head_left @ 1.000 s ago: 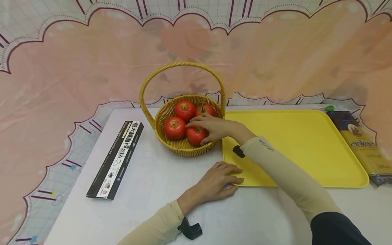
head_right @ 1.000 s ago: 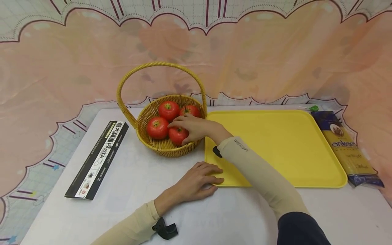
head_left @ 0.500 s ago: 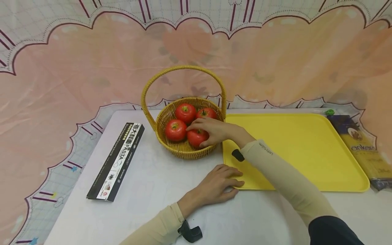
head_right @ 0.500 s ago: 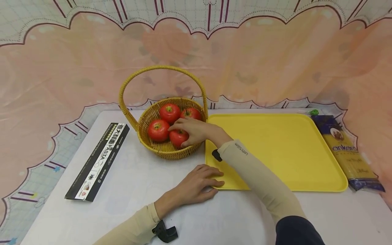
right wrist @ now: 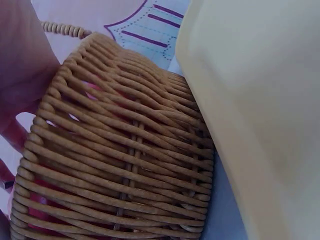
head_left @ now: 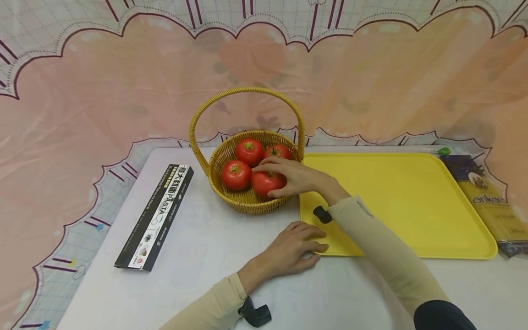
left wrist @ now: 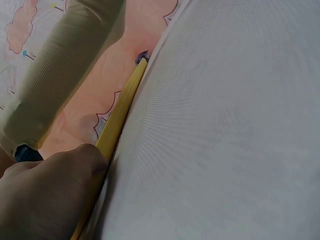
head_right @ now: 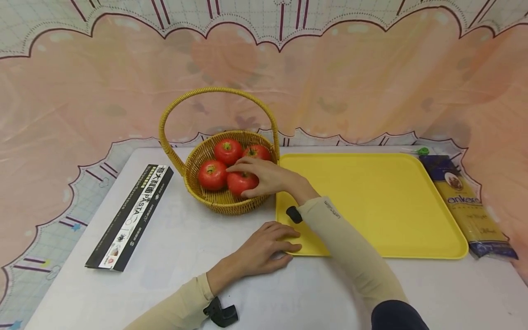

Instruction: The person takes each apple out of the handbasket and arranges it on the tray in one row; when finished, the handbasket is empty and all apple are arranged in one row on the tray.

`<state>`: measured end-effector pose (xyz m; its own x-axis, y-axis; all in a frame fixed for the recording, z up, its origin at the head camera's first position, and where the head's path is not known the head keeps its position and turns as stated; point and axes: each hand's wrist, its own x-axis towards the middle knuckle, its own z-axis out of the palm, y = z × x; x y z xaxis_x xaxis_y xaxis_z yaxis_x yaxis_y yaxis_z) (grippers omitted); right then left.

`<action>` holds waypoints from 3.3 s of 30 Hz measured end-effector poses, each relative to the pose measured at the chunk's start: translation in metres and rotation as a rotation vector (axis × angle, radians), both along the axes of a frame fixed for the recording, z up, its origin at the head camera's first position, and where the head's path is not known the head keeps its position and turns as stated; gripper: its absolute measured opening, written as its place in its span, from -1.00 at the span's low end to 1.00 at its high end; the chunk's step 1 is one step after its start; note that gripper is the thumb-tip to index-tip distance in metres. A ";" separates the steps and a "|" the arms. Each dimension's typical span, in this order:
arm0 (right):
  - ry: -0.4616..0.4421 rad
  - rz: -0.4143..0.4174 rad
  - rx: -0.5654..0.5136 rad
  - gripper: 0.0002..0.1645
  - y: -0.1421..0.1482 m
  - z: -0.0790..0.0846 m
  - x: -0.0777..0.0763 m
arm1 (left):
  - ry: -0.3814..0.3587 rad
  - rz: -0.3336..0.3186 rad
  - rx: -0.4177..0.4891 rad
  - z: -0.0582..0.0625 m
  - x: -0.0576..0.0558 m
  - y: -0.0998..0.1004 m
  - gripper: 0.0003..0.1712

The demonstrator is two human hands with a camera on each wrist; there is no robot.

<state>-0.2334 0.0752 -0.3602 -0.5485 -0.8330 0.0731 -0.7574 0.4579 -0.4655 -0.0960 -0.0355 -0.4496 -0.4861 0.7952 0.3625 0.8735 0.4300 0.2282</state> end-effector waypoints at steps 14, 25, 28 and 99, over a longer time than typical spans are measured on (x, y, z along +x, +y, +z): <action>-0.069 -0.072 -0.173 -0.22 0.013 -0.002 0.009 | 0.010 -0.001 0.021 -0.002 -0.001 -0.001 -0.71; -0.124 -0.097 -0.371 -0.19 0.024 -0.007 0.017 | 0.050 -0.001 0.014 0.000 0.000 -0.001 -0.72; -0.114 -0.100 -0.397 -0.18 0.030 -0.005 0.018 | 0.037 -0.002 0.004 0.001 0.000 -0.001 -0.72; -0.119 -0.501 -0.275 -0.21 0.117 -0.007 0.003 | -0.010 0.001 0.000 0.000 0.000 0.001 -0.70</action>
<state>-0.2301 0.1926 -0.3675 -0.8883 -0.4291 0.1637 -0.4149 0.5969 -0.6867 -0.0961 -0.0347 -0.4494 -0.4907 0.7944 0.3580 0.8707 0.4310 0.2370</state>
